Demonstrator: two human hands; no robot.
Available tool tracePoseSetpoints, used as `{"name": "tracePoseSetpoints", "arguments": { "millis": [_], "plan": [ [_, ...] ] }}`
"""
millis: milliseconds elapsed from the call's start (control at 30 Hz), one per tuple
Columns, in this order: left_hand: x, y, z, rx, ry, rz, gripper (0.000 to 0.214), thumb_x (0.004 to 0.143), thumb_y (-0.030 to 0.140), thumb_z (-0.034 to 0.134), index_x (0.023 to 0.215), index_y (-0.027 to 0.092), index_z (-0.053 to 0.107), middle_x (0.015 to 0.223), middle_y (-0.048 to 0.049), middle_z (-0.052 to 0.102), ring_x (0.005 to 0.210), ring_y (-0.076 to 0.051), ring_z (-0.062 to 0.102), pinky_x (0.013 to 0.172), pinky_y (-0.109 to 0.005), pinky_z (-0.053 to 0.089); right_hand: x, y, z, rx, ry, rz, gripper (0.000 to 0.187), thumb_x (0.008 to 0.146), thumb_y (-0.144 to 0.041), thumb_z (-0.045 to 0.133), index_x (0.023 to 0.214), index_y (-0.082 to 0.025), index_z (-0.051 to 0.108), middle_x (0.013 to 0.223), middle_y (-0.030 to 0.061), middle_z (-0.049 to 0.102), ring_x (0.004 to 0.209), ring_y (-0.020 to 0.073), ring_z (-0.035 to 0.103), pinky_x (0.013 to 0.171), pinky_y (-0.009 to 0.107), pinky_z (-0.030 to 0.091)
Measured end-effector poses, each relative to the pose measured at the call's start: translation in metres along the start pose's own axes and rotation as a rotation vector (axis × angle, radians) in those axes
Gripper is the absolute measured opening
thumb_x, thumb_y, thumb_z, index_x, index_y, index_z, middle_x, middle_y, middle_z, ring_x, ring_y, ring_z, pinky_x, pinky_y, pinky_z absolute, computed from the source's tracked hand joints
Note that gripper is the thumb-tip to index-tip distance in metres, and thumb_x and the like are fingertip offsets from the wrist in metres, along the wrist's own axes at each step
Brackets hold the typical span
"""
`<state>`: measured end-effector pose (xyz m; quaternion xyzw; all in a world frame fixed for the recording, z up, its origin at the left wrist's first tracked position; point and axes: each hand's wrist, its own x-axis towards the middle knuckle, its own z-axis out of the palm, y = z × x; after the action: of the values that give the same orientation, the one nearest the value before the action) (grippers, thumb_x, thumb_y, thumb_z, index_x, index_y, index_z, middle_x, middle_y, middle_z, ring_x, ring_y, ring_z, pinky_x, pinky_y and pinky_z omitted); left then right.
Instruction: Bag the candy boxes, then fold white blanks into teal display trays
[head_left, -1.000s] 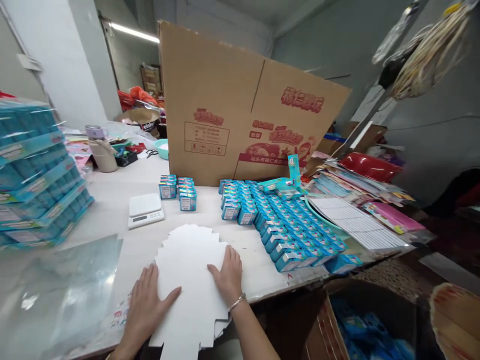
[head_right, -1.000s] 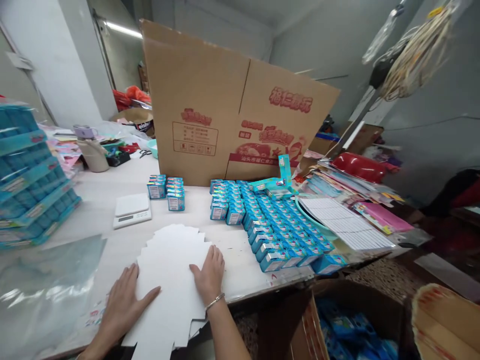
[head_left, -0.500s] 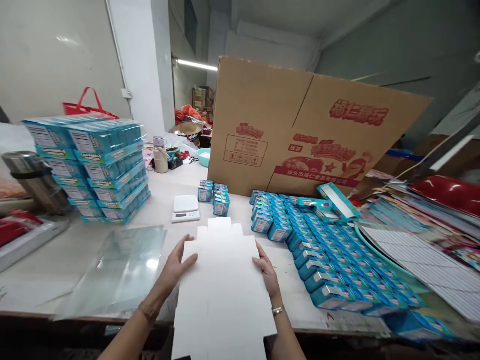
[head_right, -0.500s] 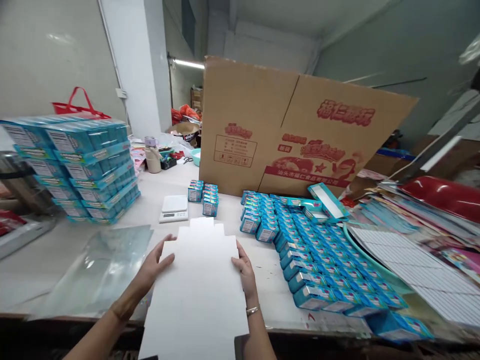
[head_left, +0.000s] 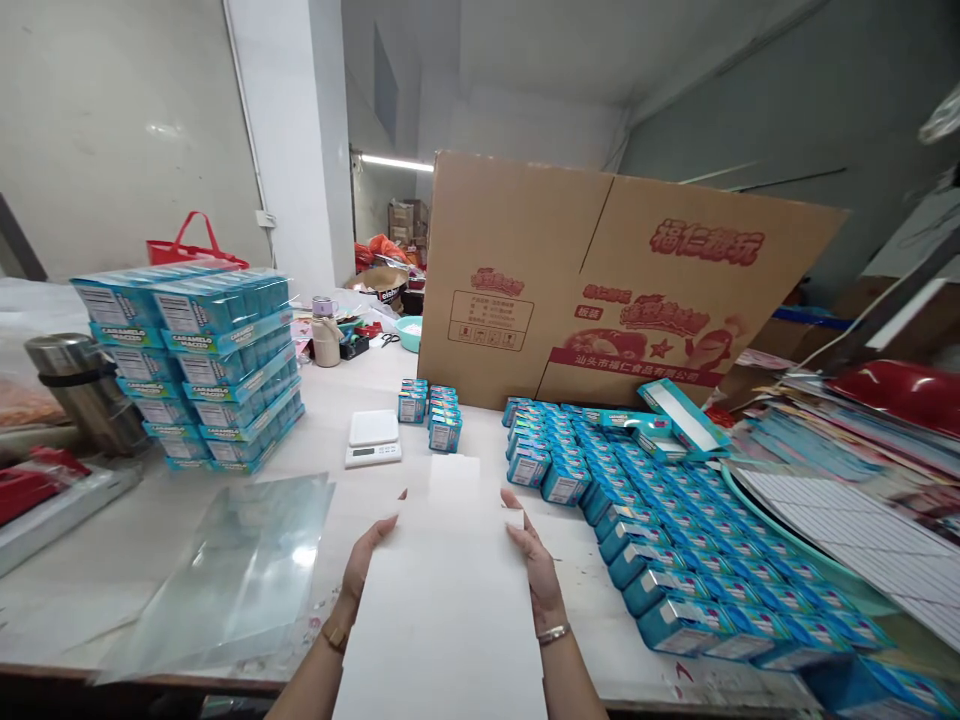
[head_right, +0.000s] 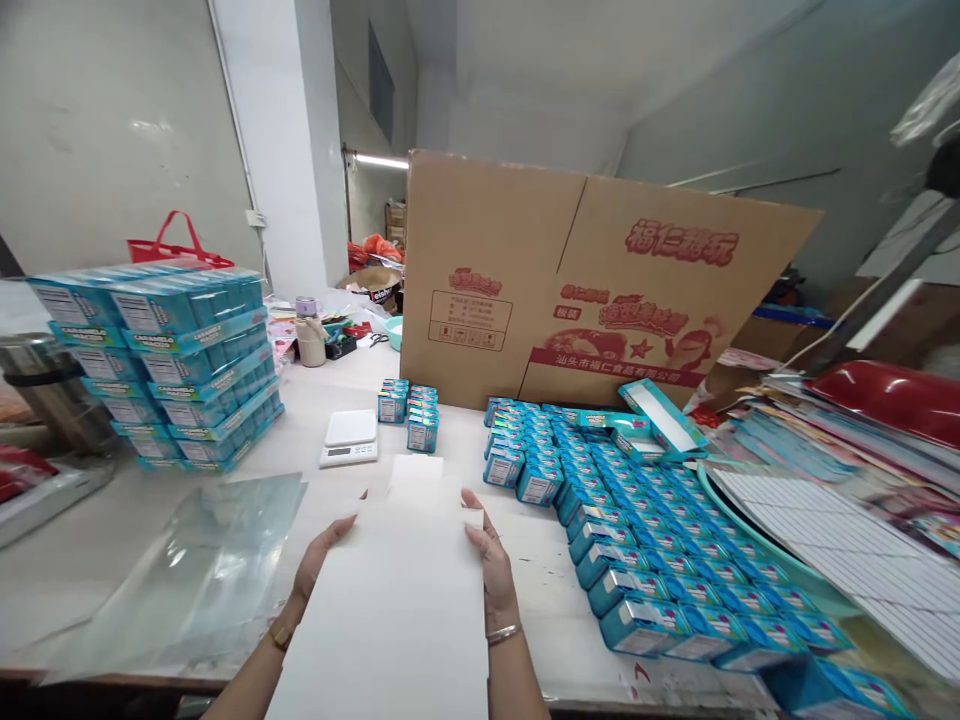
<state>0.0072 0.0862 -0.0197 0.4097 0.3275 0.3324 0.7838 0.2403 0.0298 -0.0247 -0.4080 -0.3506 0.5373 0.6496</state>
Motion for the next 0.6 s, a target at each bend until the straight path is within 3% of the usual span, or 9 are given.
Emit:
{"name": "tracePoseSetpoints", "arguments": {
  "millis": [233, 400, 467, 567, 600],
  "plan": [
    [0.002, 0.003, 0.015, -0.045, 0.079, 0.057, 0.065, 0.079, 0.048, 0.038, 0.131, 0.010, 0.046, 0.108, -0.0122, 0.068, 0.101, -0.030, 0.064, 0.090, -0.044, 0.046, 0.015, 0.021, -0.001, -0.188, 0.031, -0.171, 0.045, 0.085, -0.048, 0.032, 0.120, -0.027, 0.049, 0.115, 0.0084, 0.062, 0.103, 0.0282, 0.060, 0.084, 0.046, 0.047],
    [0.005, 0.002, 0.027, 0.011, 0.118, 0.142, 0.057, 0.079, 0.039, 0.043, 0.131, 0.016, 0.045, 0.113, -0.0090, 0.065, 0.102, -0.029, 0.062, 0.086, -0.041, 0.048, 0.022, 0.022, 0.019, -0.236, -0.007, -0.044, 0.036, 0.083, -0.041, 0.032, 0.107, -0.021, 0.050, 0.101, 0.0085, 0.061, 0.093, 0.0264, 0.061, 0.081, 0.042, 0.049],
    [0.014, -0.004, 0.029, 0.112, 0.118, 0.210, 0.052, 0.079, 0.037, 0.044, 0.127, 0.018, 0.046, 0.118, -0.0076, 0.062, 0.107, -0.027, 0.059, 0.092, -0.039, 0.045, 0.025, 0.029, 0.027, -0.233, 0.074, -0.014, 0.038, 0.081, -0.037, 0.035, 0.113, -0.021, 0.049, 0.104, 0.0079, 0.060, 0.096, 0.0254, 0.060, 0.084, 0.040, 0.049],
    [0.033, -0.015, 0.027, 0.370, 0.261, 0.264, 0.041, 0.078, 0.037, 0.048, 0.113, 0.015, 0.051, 0.113, -0.0096, 0.061, 0.108, -0.026, 0.055, 0.096, -0.039, 0.040, 0.029, 0.046, 0.030, -0.288, 0.173, -0.015, 0.053, 0.082, -0.037, 0.036, 0.133, -0.023, 0.035, 0.119, 0.0083, 0.054, 0.105, 0.0240, 0.058, 0.085, 0.038, 0.050],
    [0.038, -0.018, 0.027, 0.440, 0.314, 0.260, 0.038, 0.078, 0.037, 0.048, 0.108, 0.014, 0.053, 0.109, -0.0103, 0.062, 0.106, -0.026, 0.055, 0.096, -0.039, 0.040, 0.031, 0.053, 0.030, -0.381, 0.151, -0.046, 0.058, 0.084, -0.038, 0.033, 0.140, -0.024, 0.026, 0.124, 0.0093, 0.052, 0.109, 0.0234, 0.057, 0.086, 0.037, 0.049]
  ]
}}
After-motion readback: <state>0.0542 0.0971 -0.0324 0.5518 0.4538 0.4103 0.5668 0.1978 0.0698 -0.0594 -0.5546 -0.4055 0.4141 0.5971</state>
